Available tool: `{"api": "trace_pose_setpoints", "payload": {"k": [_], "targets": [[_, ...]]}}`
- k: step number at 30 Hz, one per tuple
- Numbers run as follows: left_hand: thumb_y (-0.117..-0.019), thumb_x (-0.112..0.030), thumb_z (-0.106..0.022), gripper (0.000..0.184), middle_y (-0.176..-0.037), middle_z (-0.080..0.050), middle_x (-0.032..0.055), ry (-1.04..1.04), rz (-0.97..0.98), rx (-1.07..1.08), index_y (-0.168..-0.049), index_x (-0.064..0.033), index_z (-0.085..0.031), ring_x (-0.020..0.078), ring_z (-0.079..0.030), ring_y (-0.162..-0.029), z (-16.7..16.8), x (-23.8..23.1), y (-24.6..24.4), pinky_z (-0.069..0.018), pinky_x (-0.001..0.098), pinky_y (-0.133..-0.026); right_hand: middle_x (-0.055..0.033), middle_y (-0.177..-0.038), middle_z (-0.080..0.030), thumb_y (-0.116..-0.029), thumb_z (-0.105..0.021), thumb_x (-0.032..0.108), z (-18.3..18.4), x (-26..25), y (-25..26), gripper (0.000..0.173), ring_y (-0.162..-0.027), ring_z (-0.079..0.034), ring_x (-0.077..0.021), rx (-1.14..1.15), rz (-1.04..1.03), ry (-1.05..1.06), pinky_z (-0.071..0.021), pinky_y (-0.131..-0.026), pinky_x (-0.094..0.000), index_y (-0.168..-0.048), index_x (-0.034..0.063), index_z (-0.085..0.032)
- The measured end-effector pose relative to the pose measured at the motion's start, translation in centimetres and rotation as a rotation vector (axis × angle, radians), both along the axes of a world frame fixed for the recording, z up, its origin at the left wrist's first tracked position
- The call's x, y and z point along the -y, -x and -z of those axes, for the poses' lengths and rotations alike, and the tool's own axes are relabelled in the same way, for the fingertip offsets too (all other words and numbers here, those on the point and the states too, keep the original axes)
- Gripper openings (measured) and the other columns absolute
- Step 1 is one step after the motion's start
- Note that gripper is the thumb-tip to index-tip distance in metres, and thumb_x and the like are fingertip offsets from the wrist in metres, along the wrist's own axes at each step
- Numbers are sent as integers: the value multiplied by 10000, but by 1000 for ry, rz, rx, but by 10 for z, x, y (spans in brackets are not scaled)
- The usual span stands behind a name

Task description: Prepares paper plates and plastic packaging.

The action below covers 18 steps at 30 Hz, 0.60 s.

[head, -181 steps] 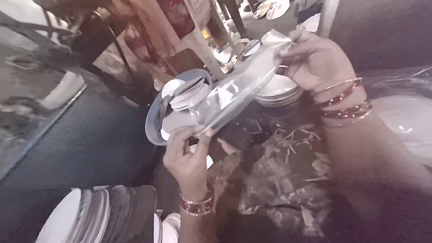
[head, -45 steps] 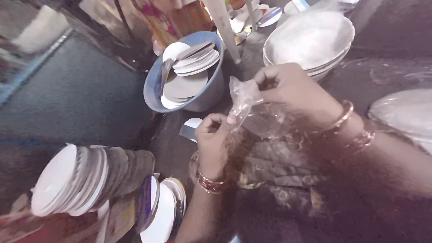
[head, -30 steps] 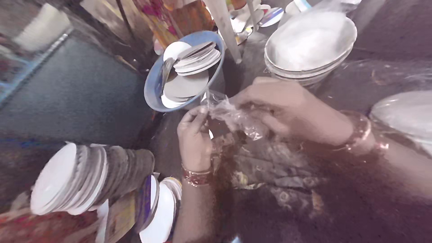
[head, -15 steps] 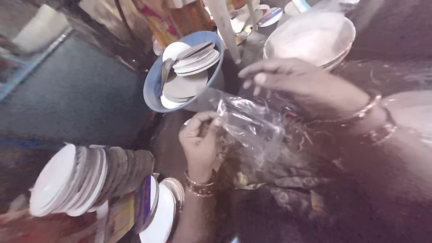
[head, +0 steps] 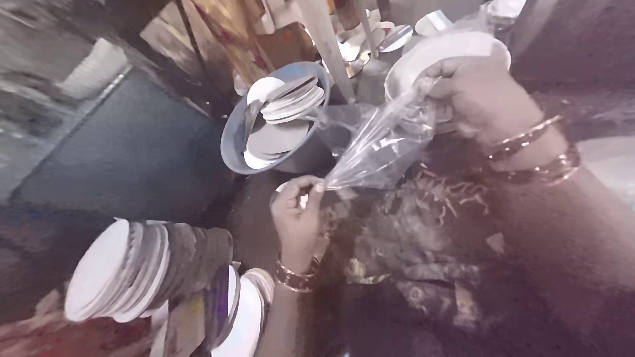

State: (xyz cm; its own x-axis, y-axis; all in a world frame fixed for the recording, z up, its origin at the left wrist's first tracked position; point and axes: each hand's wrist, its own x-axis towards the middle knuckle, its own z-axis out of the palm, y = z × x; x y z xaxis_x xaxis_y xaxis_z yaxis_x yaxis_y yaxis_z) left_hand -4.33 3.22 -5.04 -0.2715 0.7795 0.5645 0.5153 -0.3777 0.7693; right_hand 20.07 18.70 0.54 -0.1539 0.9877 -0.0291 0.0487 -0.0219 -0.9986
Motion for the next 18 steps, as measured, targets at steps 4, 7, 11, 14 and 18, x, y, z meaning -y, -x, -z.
{"api": "trace_pose_setpoints", "payload": {"k": [4,7,11,14,18], "targets": [[-941,-121,-653,304,-1105,-654,107,-32,-50,3,-1147,100,-623,54,-643,-952,4,-6,-22,-561,215,-851,58,-663,-589,-999,-495,-34,3,18,19,174,-527,-545,-1,-118,-170,-19,-477,-507,-147,-926,78,-606],[-969,-362,-671,393,-1222,-626,159,-157,-55,-263,-1079,15,-663,121,-626,-1092,1,-7,-36,-542,244,-907,36,-733,-642,-991,-558,4,17,35,32,145,-599,-560,-4,35,-372,-268,-472,-561,-185,-951,73,-679],[-844,-70,-660,129,-1187,-689,222,-152,-54,-621,-846,-74,-789,295,-670,-1065,1,-12,-46,-557,358,-914,73,-643,-605,-960,-645,80,18,46,35,58,-537,-530,38,103,-562,-435,-448,-509,-141,-929,87,-693],[-812,-1,-648,163,-1065,-750,185,-115,-169,-735,-871,-29,-797,315,-727,-956,6,-20,-31,-597,386,-829,23,-638,-588,-918,-682,186,15,35,22,102,-559,-539,-84,413,-447,-698,-454,-536,-321,-899,97,-728],[-804,-7,-679,259,-1165,-731,177,-30,-278,-735,-1000,-96,-823,336,-717,-981,-10,-23,0,-593,440,-836,-220,-889,-710,-944,-677,60,26,7,12,112,-830,-680,-408,604,-364,-694,-506,-758,-640,-978,-17,-750]]}}
